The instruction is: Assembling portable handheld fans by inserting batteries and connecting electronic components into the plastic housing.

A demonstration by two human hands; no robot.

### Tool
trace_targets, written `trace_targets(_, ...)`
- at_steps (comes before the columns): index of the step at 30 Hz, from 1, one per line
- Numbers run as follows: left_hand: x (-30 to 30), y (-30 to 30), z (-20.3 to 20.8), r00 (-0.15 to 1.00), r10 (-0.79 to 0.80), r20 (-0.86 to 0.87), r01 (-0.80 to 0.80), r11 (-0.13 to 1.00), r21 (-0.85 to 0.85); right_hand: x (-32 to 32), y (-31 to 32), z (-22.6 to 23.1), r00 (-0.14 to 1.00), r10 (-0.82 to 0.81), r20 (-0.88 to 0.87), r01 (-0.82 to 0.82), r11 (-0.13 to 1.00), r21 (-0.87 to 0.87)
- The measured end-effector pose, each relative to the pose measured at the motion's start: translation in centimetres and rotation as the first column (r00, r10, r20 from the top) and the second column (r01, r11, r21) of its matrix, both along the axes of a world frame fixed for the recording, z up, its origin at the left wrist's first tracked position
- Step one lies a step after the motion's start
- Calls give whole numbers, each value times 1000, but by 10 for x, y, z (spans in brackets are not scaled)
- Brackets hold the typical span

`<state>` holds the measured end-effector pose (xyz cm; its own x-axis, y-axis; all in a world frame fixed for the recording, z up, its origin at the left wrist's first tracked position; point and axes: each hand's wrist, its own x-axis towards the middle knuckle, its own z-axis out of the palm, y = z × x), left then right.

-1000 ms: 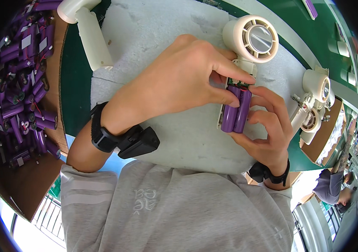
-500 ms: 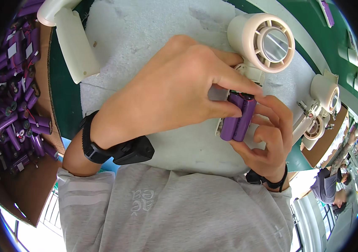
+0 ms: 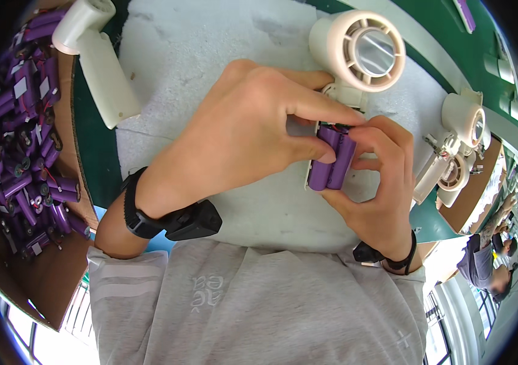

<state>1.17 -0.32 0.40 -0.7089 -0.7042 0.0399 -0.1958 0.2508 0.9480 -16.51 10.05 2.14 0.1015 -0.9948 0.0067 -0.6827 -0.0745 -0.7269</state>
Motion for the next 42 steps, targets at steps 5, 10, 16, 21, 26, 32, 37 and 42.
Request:
trace_targets(5,2,0,4,1000,-15,-25,16,998,64,-4,0,-2,1000,11,-13,-12,992,-127)
trace_targets(10,7,1,2,998,-33,-59,35,999,30,2,5,0,993,68,-92,-80,989,-128)
trace_targets(16,7,2,1,996,-43,-73,44,999,7,-2,2,-4,986,158,-59,-167,965,-203)
trace_targets(21,7,0,1,997,-67,-24,68,995,73,0,5,0,968,192,-160,-224,951,-215)
trace_targets(26,7,1,-2,995,-93,-44,96,993,72,8,7,7,949,153,-276,-204,965,-165)
trace_targets(32,-3,7,-4,974,57,-218,-64,998,-24,-3,-29,17,926,-62,-372,24,994,-106)
trace_targets(37,0,1,-11,981,97,-167,-112,990,-83,-31,-95,67,709,-229,-667,29,954,-297)
trace_targets(42,1,4,-20,973,111,-200,-145,976,-165,-48,-197,104,723,-197,-662,17,963,-268)
